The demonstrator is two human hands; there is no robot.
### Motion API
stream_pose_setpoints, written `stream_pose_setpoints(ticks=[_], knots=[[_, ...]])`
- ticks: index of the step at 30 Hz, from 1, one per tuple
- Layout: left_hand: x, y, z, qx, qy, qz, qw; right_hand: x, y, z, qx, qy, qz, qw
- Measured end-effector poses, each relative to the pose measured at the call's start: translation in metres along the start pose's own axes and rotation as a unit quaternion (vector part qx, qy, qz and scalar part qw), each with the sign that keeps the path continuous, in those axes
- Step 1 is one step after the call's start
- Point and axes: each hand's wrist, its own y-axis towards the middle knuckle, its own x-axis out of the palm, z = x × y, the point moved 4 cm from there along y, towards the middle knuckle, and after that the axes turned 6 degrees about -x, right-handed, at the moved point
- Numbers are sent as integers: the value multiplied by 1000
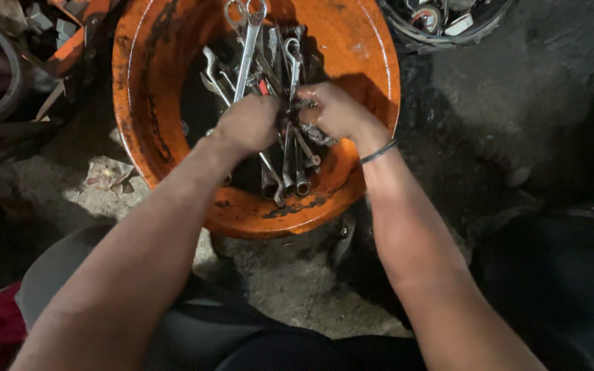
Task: The person washes various metal tools, including wrenches and pliers, in an orange basin filled with dark liquid. They repeatedly submerge, scrub, and rinse the tools by hand, handling them individually and in small groups.
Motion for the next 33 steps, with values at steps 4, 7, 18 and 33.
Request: stream_pose_setpoints(ticks=[4,7,18,33], knots=[[-2,11,-10,53,-15,-26,998,18,-1,8,-4,-2,5,1000],[-1,13,-10,0,-160,-63,985,35,-11,8,18,358,151,921],[-6,3,6,-63,-197,112,972,28,-9,31,129,315,462,819],[-16,-21,-21,-108,-729,-114,666,27,-7,30,233,-250,188,921]])
